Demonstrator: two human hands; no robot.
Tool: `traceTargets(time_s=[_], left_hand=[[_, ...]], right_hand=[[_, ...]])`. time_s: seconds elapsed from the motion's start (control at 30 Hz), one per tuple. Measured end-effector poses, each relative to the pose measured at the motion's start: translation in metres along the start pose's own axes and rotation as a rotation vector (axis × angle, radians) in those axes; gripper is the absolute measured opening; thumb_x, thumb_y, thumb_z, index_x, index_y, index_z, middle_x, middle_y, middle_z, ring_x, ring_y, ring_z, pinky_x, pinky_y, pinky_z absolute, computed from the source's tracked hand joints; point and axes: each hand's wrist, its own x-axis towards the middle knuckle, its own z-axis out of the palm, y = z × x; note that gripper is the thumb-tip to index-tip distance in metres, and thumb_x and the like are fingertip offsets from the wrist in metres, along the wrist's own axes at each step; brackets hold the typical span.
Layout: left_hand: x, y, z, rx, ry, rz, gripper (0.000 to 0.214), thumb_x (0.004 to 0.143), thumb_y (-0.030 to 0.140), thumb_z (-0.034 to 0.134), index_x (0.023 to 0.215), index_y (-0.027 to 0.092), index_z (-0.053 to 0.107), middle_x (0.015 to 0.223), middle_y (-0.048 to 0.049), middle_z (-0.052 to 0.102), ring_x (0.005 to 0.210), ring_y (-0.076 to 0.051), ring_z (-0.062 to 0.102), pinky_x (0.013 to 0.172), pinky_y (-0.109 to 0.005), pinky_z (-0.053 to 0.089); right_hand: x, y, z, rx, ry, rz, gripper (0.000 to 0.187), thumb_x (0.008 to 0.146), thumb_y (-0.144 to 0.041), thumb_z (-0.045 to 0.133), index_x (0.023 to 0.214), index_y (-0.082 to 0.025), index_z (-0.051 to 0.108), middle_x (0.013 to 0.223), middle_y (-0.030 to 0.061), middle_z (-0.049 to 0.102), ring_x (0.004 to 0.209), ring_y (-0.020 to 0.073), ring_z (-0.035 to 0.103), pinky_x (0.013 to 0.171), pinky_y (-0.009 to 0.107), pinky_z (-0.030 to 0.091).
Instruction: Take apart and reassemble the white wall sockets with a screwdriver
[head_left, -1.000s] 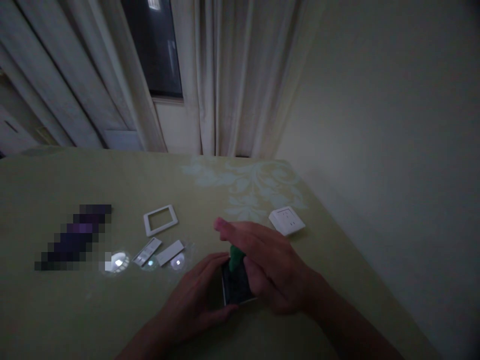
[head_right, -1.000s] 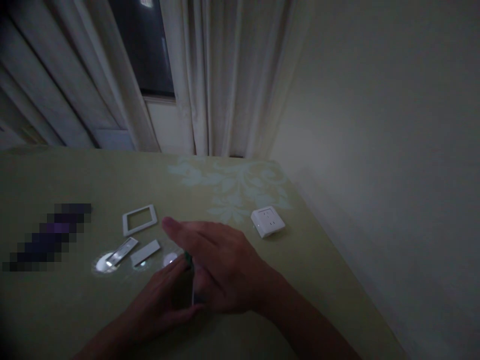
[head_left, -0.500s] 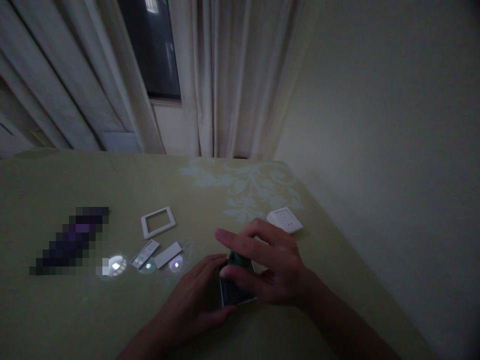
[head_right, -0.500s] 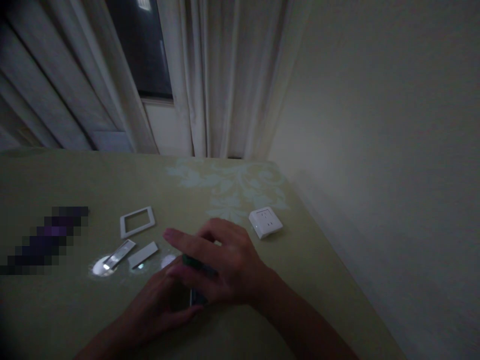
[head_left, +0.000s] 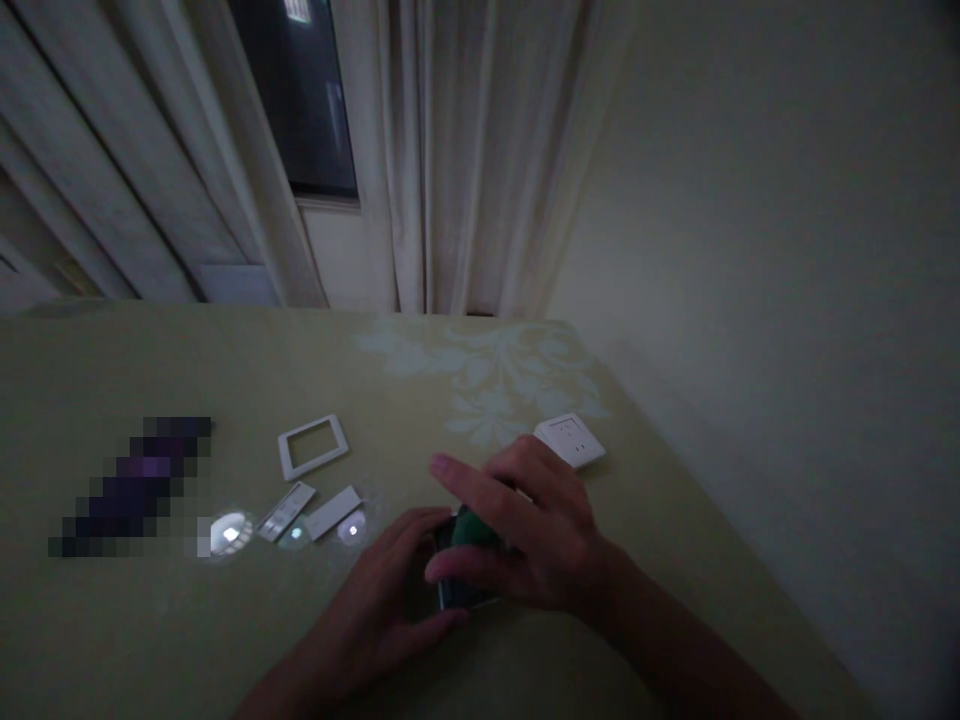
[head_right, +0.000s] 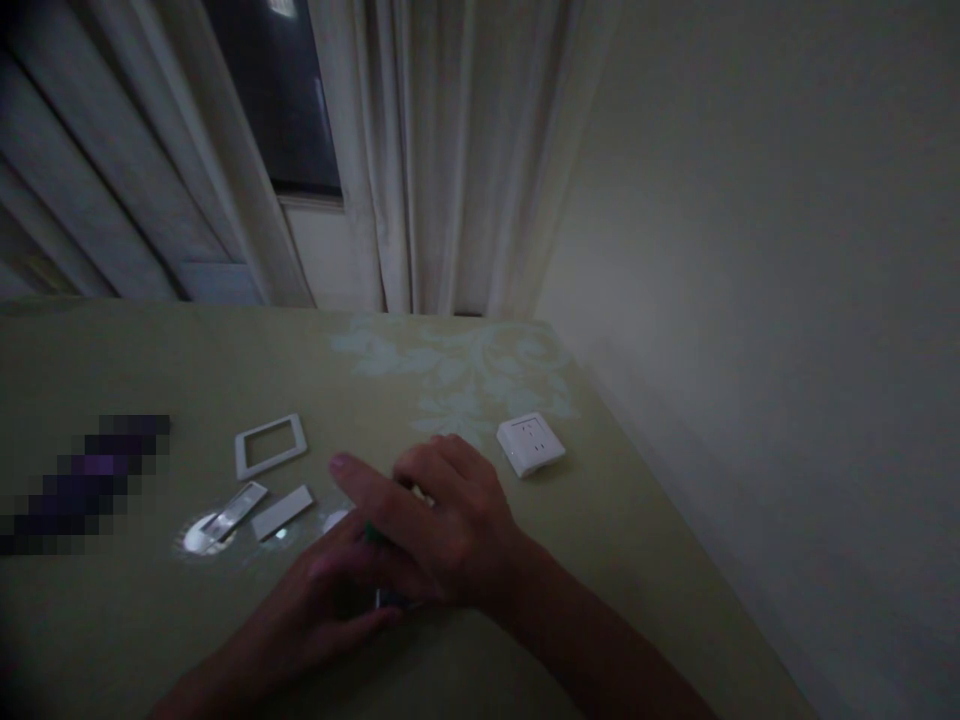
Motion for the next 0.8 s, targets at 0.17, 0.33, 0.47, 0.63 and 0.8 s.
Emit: traceTargets(time_s=[0.17,0.33,0.47,0.63,0.8], left_hand=[[0.0005,0.0021,0.0019,-0.1,-0.025,-0.047,0.077,0.087,0.032,0.089,0.152,0.039,0.048,0.148,-0.0056,0.066,0.132,-0.034,0.067,0.112,-0.051,0.058],[-0.0023,0.0019,0.0046,-0.174,-0.017,-0.133,0.062,0.089,0.028,0.086,0.142,0.036,0.057,0.138,-0.0051,0.07,0.124,-0.032,0.071,0.105,-0.048,0.061],[-0.0016,0.0041,0.0049,-0.218,-0.043,-0.157,0.072,0.088,0.029,0.088,0.148,0.037,0.05,0.143,-0.0051,0.069,0.128,-0.032,0.069,0.109,-0.049,0.059],[-0.0004,0.0063,0.0048,-0.164,0.006,-0.114,0.066,0.088,0.034,0.088,0.144,0.04,0.056,0.147,-0.0024,0.068,0.136,-0.037,0.064,0.113,-0.051,0.057],[-0.0012,0.0064,0.0076,-0.255,-0.013,-0.146,0.067,0.088,0.034,0.086,0.146,0.045,0.053,0.144,0.0007,0.07,0.134,-0.035,0.067,0.112,-0.047,0.059]], right_hand=[[0.0027,-0.0006,0.0005,0.338,-0.123,0.043,0.06,0.108,-0.015,0.04,0.167,-0.016,0.039,0.147,0.0152,0.066,0.127,0.0234,0.067,0.106,0.041,0.058],[-0.0017,0.0002,0.0071,0.023,0.027,0.034,0.043,0.107,-0.034,0.065,0.148,-0.022,0.064,0.099,0.0072,0.067,0.088,0.0223,0.063,0.08,0.038,0.06],[0.0042,-0.0012,-0.0009,0.284,-0.187,0.072,0.054,0.112,-0.024,0.042,0.165,-0.013,0.043,0.135,0.0162,0.067,0.121,0.0246,0.066,0.102,0.042,0.06],[-0.0002,-0.0017,0.0022,0.395,-0.058,0.106,0.036,0.105,-0.023,0.07,0.141,-0.022,0.07,0.113,0.0066,0.074,0.1,0.0175,0.07,0.086,0.029,0.062],[0.002,-0.0054,-0.0025,0.336,-0.074,0.085,0.044,0.102,-0.021,0.07,0.146,-0.015,0.068,0.13,0.0144,0.073,0.116,0.0235,0.071,0.099,0.037,0.061]])
